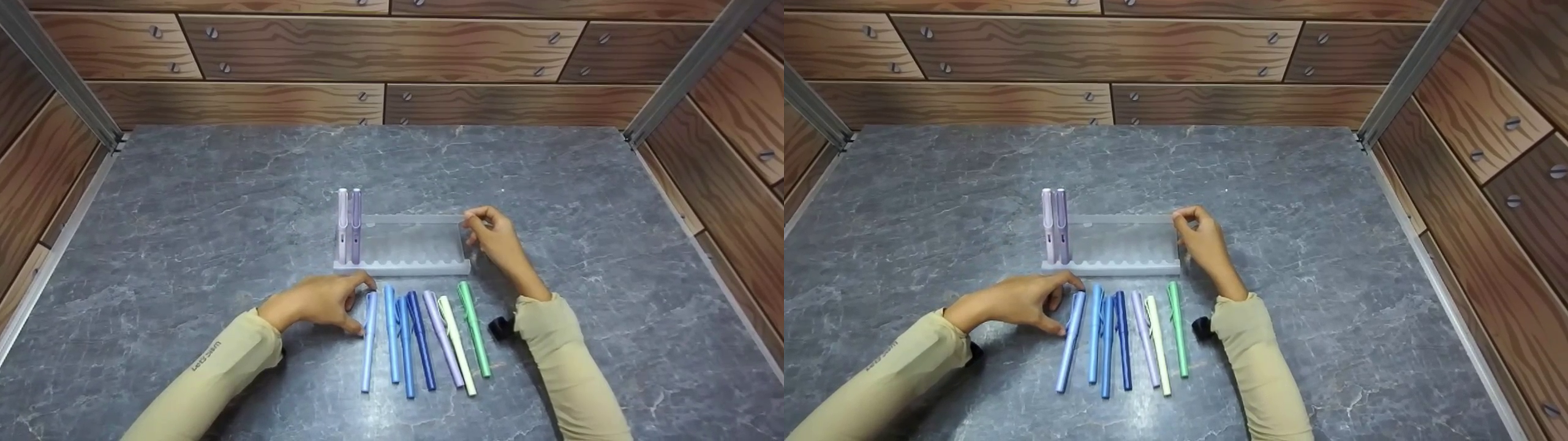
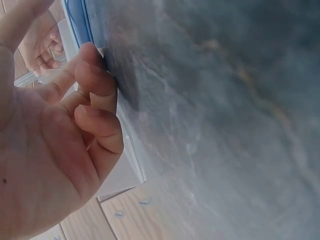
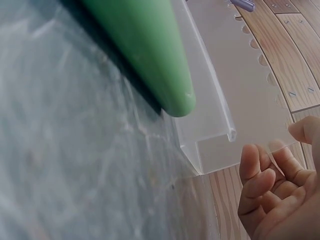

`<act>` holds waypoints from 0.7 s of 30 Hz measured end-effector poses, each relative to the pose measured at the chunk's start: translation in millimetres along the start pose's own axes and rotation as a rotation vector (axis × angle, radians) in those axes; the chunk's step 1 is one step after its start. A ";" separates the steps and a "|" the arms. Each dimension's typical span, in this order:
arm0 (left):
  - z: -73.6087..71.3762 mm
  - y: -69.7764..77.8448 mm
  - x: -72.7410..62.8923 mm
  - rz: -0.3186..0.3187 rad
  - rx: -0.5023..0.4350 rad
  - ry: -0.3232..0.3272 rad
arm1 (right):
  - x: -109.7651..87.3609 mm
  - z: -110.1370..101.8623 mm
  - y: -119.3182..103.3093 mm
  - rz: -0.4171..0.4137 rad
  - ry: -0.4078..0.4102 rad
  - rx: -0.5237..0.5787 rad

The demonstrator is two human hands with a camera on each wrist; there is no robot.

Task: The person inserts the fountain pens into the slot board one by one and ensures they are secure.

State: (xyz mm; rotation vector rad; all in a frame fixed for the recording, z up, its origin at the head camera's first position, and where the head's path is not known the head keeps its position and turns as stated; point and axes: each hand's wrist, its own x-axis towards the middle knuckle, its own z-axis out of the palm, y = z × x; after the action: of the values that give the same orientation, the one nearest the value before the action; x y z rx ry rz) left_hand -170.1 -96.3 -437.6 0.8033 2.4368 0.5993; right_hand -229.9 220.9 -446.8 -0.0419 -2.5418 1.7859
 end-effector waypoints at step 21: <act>1.9 9.2 0.1 -0.047 0.133 -0.012 | 0.9 0.5 0.6 -0.003 0.003 -0.017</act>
State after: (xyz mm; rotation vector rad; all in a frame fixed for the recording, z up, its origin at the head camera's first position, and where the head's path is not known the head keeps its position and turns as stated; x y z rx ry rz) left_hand -165.3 -89.0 -434.1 0.7965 2.4977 0.4176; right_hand -230.9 220.7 -447.5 -0.0407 -2.5538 1.7616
